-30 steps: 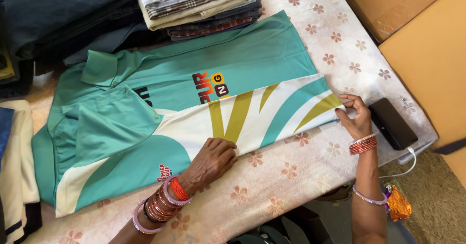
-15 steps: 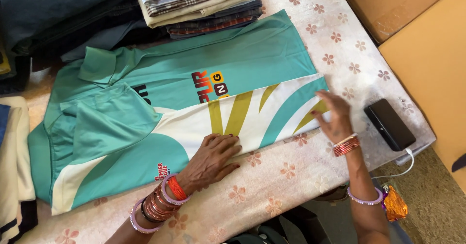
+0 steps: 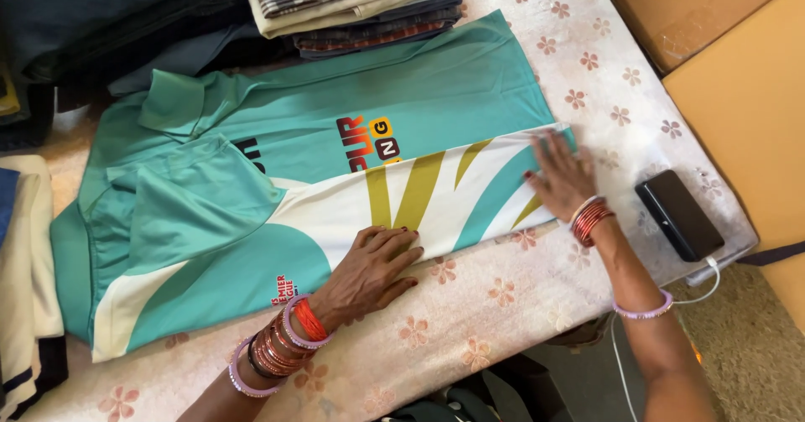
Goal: Folding a turquoise t-shirt on a table.
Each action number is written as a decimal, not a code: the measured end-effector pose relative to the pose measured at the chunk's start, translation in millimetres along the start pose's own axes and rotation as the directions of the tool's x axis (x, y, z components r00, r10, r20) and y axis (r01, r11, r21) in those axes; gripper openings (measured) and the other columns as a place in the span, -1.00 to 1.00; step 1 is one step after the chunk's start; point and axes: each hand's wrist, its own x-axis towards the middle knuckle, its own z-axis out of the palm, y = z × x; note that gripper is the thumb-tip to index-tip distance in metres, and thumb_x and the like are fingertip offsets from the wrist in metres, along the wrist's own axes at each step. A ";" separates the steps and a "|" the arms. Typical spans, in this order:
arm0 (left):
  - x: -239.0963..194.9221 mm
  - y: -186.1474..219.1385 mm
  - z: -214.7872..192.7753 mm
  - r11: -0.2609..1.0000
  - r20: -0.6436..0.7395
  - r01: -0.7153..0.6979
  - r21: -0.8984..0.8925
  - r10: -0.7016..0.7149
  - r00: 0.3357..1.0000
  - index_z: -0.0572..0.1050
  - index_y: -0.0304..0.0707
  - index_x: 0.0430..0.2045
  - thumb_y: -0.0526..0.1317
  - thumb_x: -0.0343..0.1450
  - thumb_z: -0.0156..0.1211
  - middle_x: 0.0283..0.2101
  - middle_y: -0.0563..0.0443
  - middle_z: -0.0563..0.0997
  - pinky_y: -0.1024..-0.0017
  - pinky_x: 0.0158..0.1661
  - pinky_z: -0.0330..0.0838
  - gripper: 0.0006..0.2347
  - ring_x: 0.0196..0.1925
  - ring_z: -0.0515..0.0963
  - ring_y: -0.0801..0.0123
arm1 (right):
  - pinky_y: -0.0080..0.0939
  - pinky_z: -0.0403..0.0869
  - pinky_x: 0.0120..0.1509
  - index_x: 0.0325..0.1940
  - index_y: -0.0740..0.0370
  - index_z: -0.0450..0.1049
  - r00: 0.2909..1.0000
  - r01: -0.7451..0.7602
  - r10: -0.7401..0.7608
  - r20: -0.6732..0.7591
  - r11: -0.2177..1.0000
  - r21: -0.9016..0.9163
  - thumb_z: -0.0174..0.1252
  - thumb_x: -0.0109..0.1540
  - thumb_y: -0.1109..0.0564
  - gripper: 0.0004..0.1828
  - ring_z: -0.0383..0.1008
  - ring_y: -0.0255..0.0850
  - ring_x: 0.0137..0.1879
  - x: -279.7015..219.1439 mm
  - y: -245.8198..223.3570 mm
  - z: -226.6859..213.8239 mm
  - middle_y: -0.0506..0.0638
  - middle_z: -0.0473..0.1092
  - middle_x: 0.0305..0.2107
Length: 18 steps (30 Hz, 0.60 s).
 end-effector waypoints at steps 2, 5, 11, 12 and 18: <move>-0.8 0.1 0.8 1.000 -0.012 -0.002 0.011 0.002 1.000 0.47 -0.31 0.05 -0.07 0.44 0.20 0.21 -0.22 0.45 0.03 0.27 0.17 -0.63 0.31 0.38 0.05 | 0.31 -0.41 0.58 0.62 -0.08 -0.29 0.994 -0.111 0.111 -0.016 0.994 0.023 -0.55 0.31 -0.52 -0.10 -0.43 0.01 0.64 2.9 11.4 -3.1 0.03 -0.43 0.57; -2.5 0.2 1.1 1.000 -0.017 0.009 0.012 -0.009 1.000 0.46 -0.31 0.06 -0.07 0.45 0.20 0.20 -0.22 0.45 0.03 0.28 0.17 -0.63 0.32 0.38 0.05 | 0.34 -0.46 0.58 0.62 -0.13 -0.31 0.967 -0.251 0.253 -0.034 0.966 0.054 -0.51 0.28 -0.51 -0.10 -0.45 0.01 0.64 4.0 12.1 -2.7 0.02 -0.41 0.57; -2.7 -1.5 2.7 1.000 0.002 0.013 -0.008 -0.013 1.000 0.46 -0.31 0.06 -0.06 0.44 0.21 0.20 -0.23 0.44 0.05 0.28 0.18 -0.62 0.31 0.37 0.06 | 0.41 -0.48 0.56 0.63 0.02 -0.32 0.971 -0.140 0.139 -0.192 0.990 0.012 -0.58 0.30 -0.56 -0.04 -0.43 0.04 0.65 -1.0 -35.2 -7.3 0.16 -0.39 0.57; -2.0 -1.9 3.0 1.000 0.004 0.009 -0.009 -0.009 1.000 0.46 -0.31 0.06 -0.06 0.44 0.21 0.20 -0.22 0.44 0.05 0.28 0.18 -0.62 0.31 0.37 0.07 | 0.39 -0.47 0.59 0.65 0.05 -0.33 0.965 0.000 0.017 -0.262 0.998 0.065 -0.61 0.29 -0.58 0.01 -0.41 0.03 0.64 -1.8 -50.1 -11.7 0.19 -0.38 0.56; -1.2 0.3 -1.6 1.000 0.017 0.015 0.004 -0.015 1.000 0.46 -0.31 0.06 -0.06 0.42 0.23 0.20 -0.21 0.44 0.05 0.29 0.18 -0.60 0.32 0.36 0.08 | 0.25 -0.38 0.65 0.63 -0.03 -0.31 0.906 0.423 -0.412 -0.097 0.890 0.169 -0.71 0.29 -0.57 -0.04 -0.38 -0.02 0.67 -3.1 -142.9 -23.4 0.12 -0.36 0.59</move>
